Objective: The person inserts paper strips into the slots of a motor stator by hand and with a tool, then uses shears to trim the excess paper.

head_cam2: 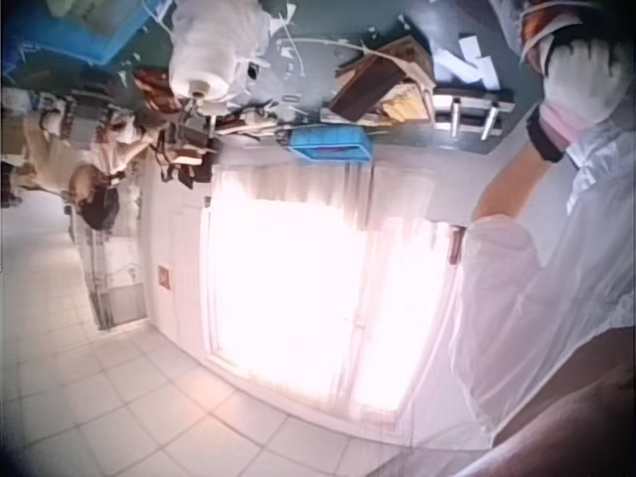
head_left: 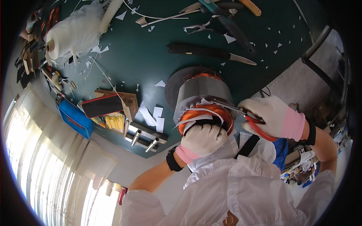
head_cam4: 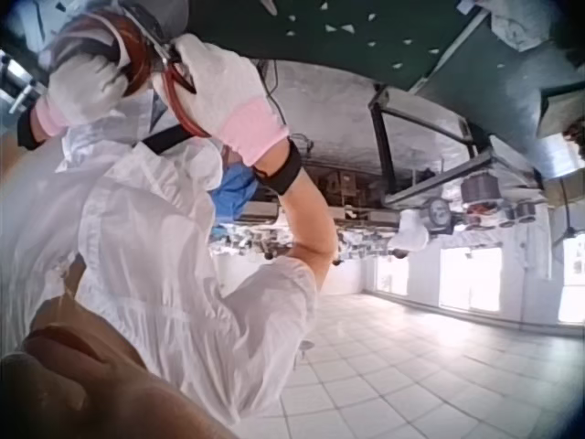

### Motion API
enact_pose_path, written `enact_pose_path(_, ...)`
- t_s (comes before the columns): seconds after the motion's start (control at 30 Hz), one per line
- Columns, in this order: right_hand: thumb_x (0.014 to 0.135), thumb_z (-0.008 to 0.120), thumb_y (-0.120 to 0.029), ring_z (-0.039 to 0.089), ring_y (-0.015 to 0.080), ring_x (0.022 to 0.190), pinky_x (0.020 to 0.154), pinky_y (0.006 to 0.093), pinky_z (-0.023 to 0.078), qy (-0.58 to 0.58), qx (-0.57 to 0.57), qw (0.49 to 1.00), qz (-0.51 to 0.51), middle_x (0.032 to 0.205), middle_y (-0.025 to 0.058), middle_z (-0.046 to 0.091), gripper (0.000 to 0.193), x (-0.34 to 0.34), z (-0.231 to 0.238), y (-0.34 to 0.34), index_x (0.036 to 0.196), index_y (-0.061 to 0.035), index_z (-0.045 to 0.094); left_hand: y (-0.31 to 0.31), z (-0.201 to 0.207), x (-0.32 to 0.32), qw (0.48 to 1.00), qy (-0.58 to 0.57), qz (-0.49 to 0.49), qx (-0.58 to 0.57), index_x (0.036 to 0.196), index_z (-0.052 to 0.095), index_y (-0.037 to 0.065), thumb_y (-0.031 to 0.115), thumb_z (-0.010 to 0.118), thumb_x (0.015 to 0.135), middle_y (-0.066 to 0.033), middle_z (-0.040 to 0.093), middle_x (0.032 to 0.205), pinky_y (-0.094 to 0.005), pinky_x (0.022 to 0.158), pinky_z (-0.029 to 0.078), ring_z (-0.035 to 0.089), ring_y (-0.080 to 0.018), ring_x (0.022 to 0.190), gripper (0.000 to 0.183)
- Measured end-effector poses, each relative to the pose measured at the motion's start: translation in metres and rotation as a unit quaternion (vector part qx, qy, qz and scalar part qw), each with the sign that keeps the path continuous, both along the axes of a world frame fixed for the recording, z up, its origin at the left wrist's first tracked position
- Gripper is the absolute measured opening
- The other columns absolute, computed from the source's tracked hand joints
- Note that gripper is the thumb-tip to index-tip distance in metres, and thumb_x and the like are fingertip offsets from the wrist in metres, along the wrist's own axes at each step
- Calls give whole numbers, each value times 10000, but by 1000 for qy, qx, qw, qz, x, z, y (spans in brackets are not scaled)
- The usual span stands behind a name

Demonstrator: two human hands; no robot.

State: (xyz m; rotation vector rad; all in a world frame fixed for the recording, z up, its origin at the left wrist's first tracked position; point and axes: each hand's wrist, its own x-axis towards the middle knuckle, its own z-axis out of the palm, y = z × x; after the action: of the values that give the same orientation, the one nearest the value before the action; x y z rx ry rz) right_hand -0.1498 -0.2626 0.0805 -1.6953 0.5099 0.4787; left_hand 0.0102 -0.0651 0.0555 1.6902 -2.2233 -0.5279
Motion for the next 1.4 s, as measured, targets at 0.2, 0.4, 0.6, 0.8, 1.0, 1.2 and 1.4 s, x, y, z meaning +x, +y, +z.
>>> enact_pose_path(0.2, 851, 684, -260, 637, 344, 672, 588, 415, 498, -16, -55, 998, 37, 682, 137, 601, 239, 7, 5, -2, 912, -66, 557, 3, 0, 5, 999, 28, -30, 11, 800, 605, 120, 174, 642, 662, 11, 561, 694, -282, 490, 379, 520, -136, 593, 153)
enact_pose_path(0.4, 887, 627, -304, 650, 348, 660, 603, 429, 518, -8, -100, 985, 144, 699, 148, 631, 257, 17, 0, -10, 941, -58, 575, 3, -3, 13, 995, 39, -87, 4, 827, 606, 102, 175, 637, 680, -4, 544, 685, -288, 489, 390, 522, -149, 595, 167)
enact_pose_path(0.6, 904, 603, -304, 645, 377, 669, 614, 449, 513, 29, -62, 986, 153, 687, 183, 628, 255, 6, -12, -2, 939, -53, 579, 2, -3, 22, 989, 71, -131, 22, 849, 612, 94, 178, 629, 704, -14, 545, 716, -294, 499, 407, 530, -163, 611, 168)
enact_pose_path(0.8, 884, 659, -309, 614, 400, 639, 576, 458, 485, 18, 53, 998, 16, 652, 206, 595, 289, -8, -16, 17, 918, -39, 561, 5, -3, 25, 982, 70, -171, 43, 868, 619, 76, 178, 624, 713, -25, 551, 720, -300, 508, 424, 542, -174, 616, 186)
enact_pose_path(1.0, 897, 644, -323, 608, 394, 603, 545, 444, 481, -16, -33, 999, 38, 614, 184, 589, 304, -12, -22, 21, 891, -28, 570, -1, -2, 26, 979, 72, -183, 48, 884, 625, 71, 182, 623, 718, -28, 549, 712, -306, 501, 431, 544, -174, 610, 199)
enact_pose_path(1.2, 896, 636, -376, 616, 396, 611, 567, 448, 497, -33, -48, 998, -12, 620, 185, 602, 334, -12, -22, 28, 889, -46, 582, 0, 0, 26, 980, 53, -185, 40, 879, 622, 76, 184, 623, 718, -26, 555, 712, -303, 501, 434, 548, -169, 612, 194)
enact_pose_path(1.4, 875, 656, -390, 627, 389, 634, 580, 443, 500, 9, -3, 1000, 12, 645, 177, 614, 348, -8, -25, 24, 884, -51, 578, -1, 0, 26, 981, 51, -183, 30, 877, 620, 77, 180, 624, 721, -23, 562, 725, -300, 519, 436, 546, -171, 617, 187)
